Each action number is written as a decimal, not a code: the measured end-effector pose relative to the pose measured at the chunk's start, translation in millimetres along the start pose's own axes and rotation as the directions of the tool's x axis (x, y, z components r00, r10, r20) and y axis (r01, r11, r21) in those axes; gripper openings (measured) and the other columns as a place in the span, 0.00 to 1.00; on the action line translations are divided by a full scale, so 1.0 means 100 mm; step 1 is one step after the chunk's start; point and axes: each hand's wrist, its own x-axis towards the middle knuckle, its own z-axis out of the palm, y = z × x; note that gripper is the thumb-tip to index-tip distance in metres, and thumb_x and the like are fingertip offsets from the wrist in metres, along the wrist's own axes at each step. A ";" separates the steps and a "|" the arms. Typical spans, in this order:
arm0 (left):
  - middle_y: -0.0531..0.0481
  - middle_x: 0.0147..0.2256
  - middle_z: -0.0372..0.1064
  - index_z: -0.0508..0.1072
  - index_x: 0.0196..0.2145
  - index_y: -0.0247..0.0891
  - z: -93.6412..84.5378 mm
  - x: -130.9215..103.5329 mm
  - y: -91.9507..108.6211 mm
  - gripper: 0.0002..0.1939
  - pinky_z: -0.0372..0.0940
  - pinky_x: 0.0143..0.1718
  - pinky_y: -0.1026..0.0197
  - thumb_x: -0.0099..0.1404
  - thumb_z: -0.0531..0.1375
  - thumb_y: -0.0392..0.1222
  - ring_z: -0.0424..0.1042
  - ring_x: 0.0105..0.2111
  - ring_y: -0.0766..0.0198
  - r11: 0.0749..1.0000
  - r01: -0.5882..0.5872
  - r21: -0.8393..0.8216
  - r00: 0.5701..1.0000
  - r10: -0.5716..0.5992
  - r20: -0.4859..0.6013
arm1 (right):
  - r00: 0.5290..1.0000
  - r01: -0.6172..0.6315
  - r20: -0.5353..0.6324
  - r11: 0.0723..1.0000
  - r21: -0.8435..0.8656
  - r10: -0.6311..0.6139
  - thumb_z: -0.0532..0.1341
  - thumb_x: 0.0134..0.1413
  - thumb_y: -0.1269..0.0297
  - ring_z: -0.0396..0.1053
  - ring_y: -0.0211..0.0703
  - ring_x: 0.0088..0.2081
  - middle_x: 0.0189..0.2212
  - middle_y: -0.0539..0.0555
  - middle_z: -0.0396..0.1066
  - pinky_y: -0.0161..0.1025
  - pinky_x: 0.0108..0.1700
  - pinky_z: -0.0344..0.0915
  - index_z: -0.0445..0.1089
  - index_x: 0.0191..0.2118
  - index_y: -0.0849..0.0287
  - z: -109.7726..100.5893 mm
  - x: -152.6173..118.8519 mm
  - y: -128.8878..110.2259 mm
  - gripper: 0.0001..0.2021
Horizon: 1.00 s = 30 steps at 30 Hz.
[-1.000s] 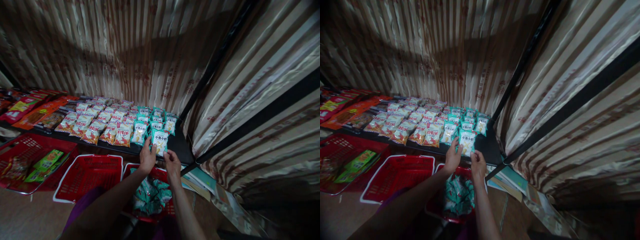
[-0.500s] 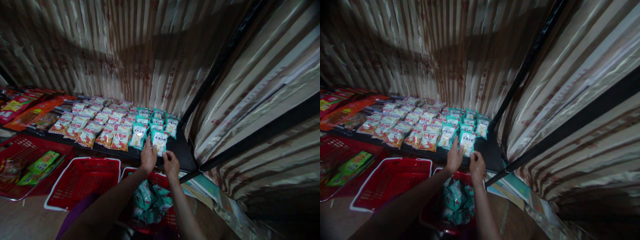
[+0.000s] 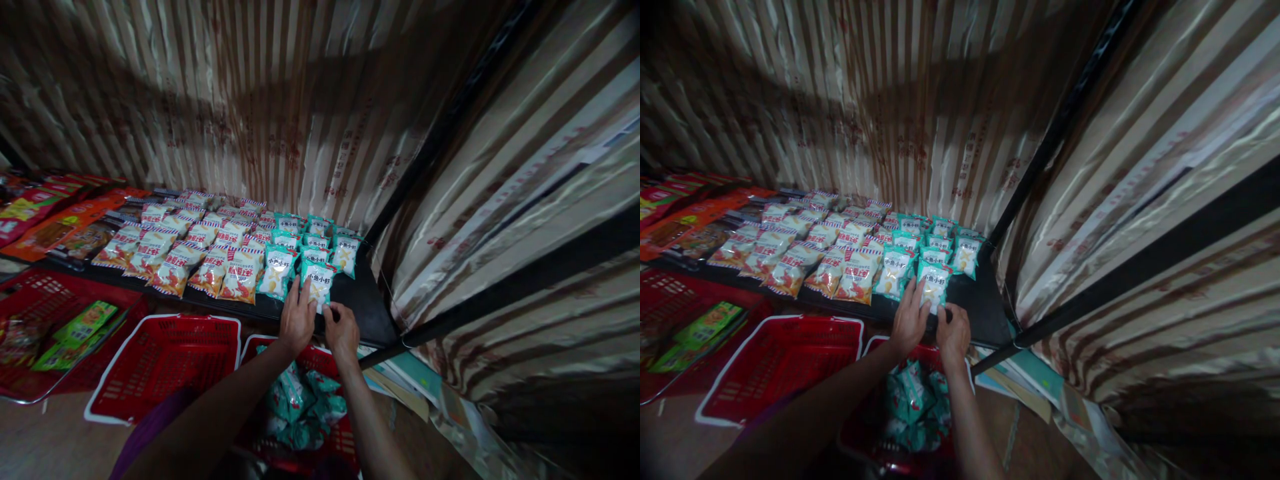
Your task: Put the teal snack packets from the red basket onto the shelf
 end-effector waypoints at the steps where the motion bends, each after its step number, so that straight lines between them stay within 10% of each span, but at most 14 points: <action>1: 0.39 0.65 0.46 0.58 0.61 0.37 0.01 -0.01 -0.02 0.26 0.46 0.62 0.52 0.66 0.50 0.43 0.48 0.64 0.52 1.000 -0.020 0.022 1.000 0.020 0.008 | 1.000 -0.003 0.001 1.000 0.006 0.003 0.52 0.51 0.50 0.67 0.52 0.39 0.36 0.63 0.71 0.47 0.46 0.62 0.73 0.37 0.62 0.00 0.00 0.00 0.21; 14: 0.33 0.65 0.38 0.51 0.63 0.33 0.14 -0.02 -0.23 0.26 0.51 0.61 0.48 0.68 0.47 0.39 0.42 0.65 0.51 0.912 -0.185 0.365 0.982 0.188 0.030 | 0.978 -0.171 0.164 0.949 0.266 0.131 0.48 0.53 0.41 0.51 0.53 0.63 0.63 0.63 0.52 0.50 0.63 0.46 0.51 0.64 0.63 0.00 0.21 -0.14 0.38; 30: 0.34 0.66 0.39 0.53 0.62 0.33 0.25 0.08 -0.30 0.26 0.51 0.62 0.44 0.67 0.48 0.36 0.43 0.65 0.48 0.951 -0.102 0.290 0.995 0.101 0.017 | 0.971 -0.077 0.234 0.991 0.109 0.050 0.40 0.58 0.44 0.61 0.54 0.57 0.57 0.62 0.63 0.50 0.58 0.55 0.56 0.61 0.60 0.15 0.35 -0.22 0.33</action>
